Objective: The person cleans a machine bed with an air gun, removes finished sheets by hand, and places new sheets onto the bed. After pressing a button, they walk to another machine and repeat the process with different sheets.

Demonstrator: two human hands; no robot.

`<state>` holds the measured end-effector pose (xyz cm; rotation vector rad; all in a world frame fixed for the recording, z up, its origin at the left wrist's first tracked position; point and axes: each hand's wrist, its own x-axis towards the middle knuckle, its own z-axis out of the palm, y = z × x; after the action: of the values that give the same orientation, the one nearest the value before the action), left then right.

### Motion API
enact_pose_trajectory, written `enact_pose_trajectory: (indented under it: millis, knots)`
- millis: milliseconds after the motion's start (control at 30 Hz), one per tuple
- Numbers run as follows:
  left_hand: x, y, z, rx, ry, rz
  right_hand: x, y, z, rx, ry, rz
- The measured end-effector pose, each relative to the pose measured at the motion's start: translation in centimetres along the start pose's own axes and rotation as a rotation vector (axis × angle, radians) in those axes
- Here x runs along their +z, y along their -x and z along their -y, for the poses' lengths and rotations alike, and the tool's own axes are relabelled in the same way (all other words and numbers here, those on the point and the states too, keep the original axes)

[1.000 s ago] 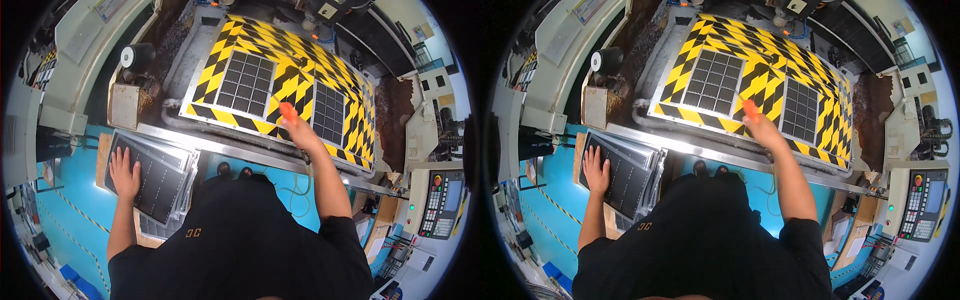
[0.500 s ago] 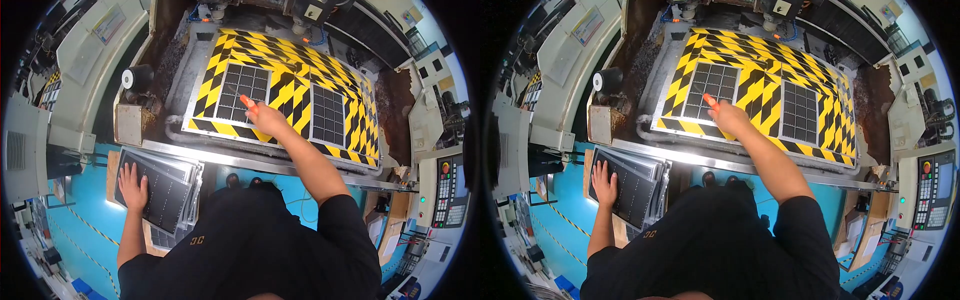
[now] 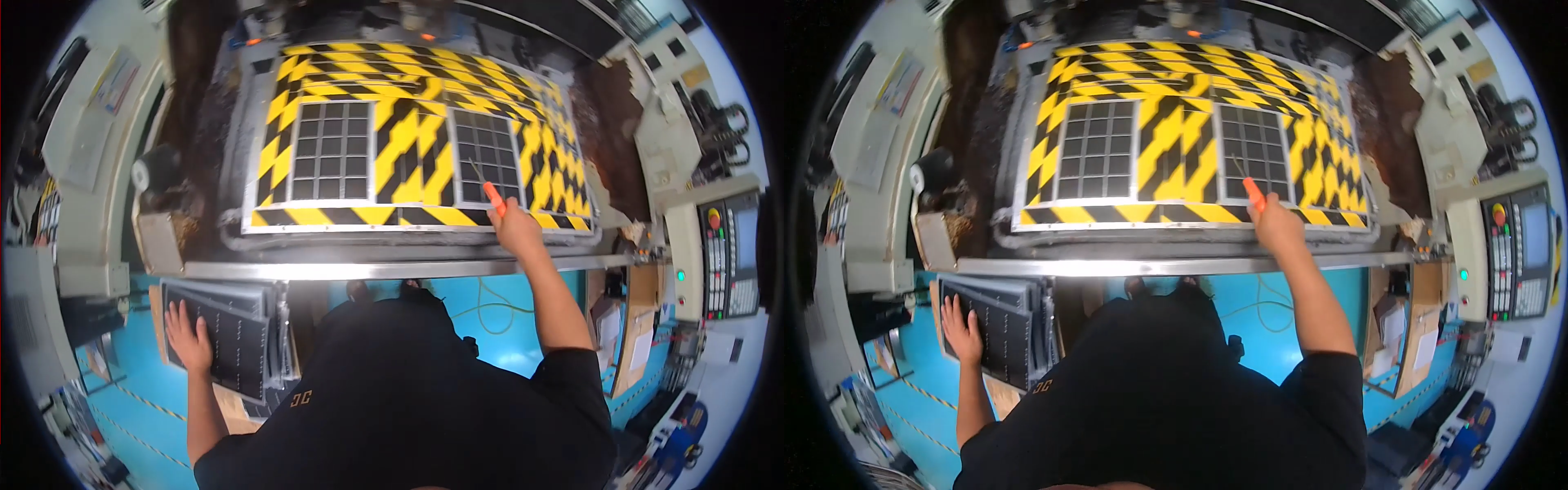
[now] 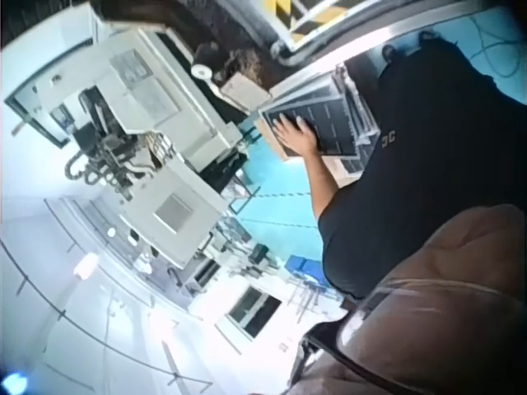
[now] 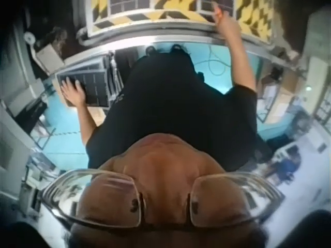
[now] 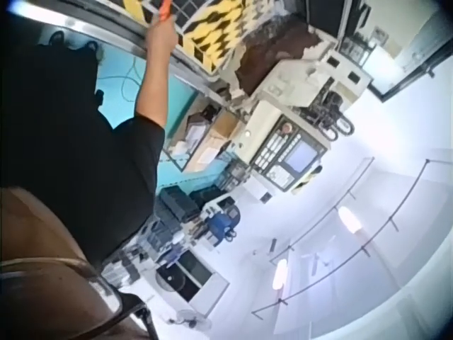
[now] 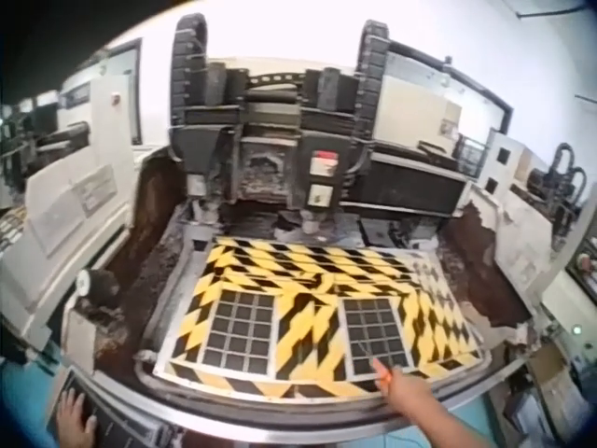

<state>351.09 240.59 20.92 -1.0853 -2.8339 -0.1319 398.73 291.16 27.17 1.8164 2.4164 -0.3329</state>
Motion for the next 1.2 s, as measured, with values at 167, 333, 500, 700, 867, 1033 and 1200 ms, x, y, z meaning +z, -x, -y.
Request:
enact_pose_trajectory:
  millis: [167,333,500,700,867,1033,1200]
  knots:
    - [0.4,-0.5,0.7,0.086,0.009,-0.03,-1.2,-1.8,-14.4,0.097,-0.231,-0.059]
    - [-0.5,-1.9,-0.3,0.033,0.141,-0.019,-6.4,5.0,-22.1,-0.103,-0.371,-0.326]
    - [-4.8,-7.2,-15.7,0.061,0.692,-0.132,-10.4,4.5,-12.8,-0.314,-0.144,-1.032]
    - [3.9,-21.5,-28.3,-0.037,0.701,0.479,1.7,-14.3,-17.5,0.01,-0.492,-0.051]
    - [11.9,-24.5,-27.0,-0.445,0.821,0.461,5.4,-16.4,-15.6,0.117,-0.671,0.118]
    - [11.8,-25.6,-28.7,-0.612,0.869,0.539,4.1,-15.0,-14.8,0.223,-0.878,0.207]
    - [11.5,-26.6,-28.4,-0.653,0.981,0.657,3.2,-14.9,-13.4,0.324,-0.955,0.232]
